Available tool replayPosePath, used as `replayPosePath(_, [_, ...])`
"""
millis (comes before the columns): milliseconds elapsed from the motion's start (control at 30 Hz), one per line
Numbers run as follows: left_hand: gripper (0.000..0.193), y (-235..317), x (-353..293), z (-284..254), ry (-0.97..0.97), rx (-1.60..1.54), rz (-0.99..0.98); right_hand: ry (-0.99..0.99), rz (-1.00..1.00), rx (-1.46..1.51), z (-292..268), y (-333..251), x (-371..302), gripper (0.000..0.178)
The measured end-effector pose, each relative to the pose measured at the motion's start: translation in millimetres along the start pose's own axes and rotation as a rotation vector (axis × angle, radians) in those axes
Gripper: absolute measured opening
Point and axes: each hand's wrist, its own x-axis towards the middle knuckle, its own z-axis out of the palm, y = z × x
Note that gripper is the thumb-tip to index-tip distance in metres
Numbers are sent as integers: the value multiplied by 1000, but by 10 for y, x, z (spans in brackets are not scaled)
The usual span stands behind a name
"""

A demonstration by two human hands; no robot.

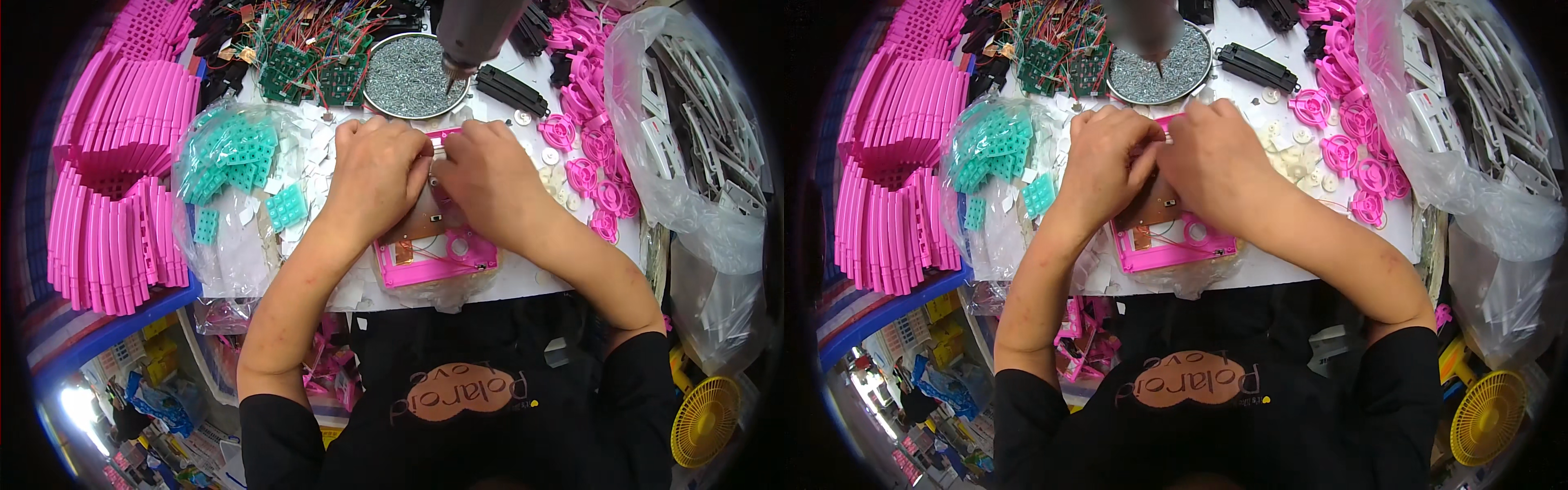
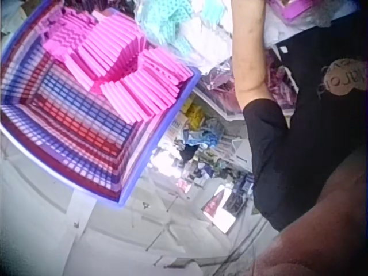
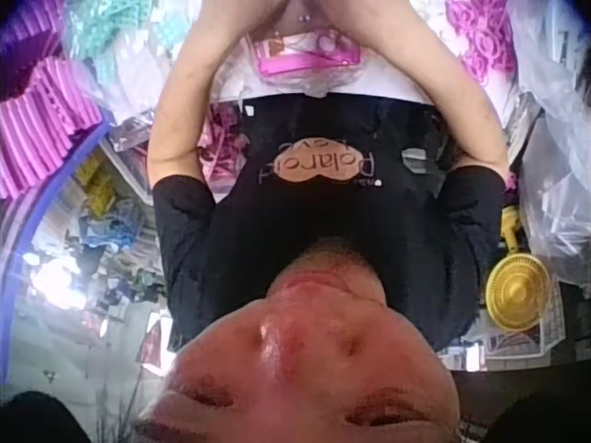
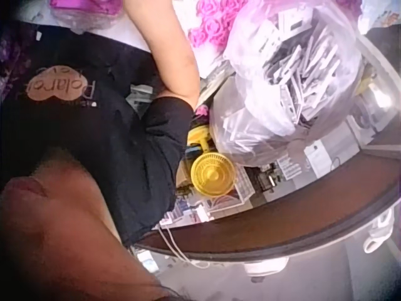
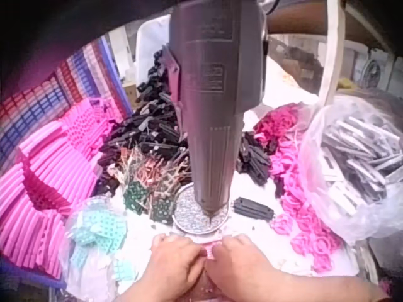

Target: Assemble and decorate a toy cash register using various plastic components and a glue gun.

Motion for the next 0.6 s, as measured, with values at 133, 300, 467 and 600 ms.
replayPosePath(133, [10,-34,52,-31,-85,37,90,-129,-135,-17,-116,-75,38,11])
replayPosePath(300, [9,-84,110,-77,-167,29,245,-81,-145,119,-115,-9,-82,8])
replayPosePath(467, [10,-101,177,-133,-222,66,338,28,22,188,-74,-69,-250,9])
replayPosePath(600, [8,-82,155,-94,-223,107,386,61,75,194,-59,-84,-289,10])
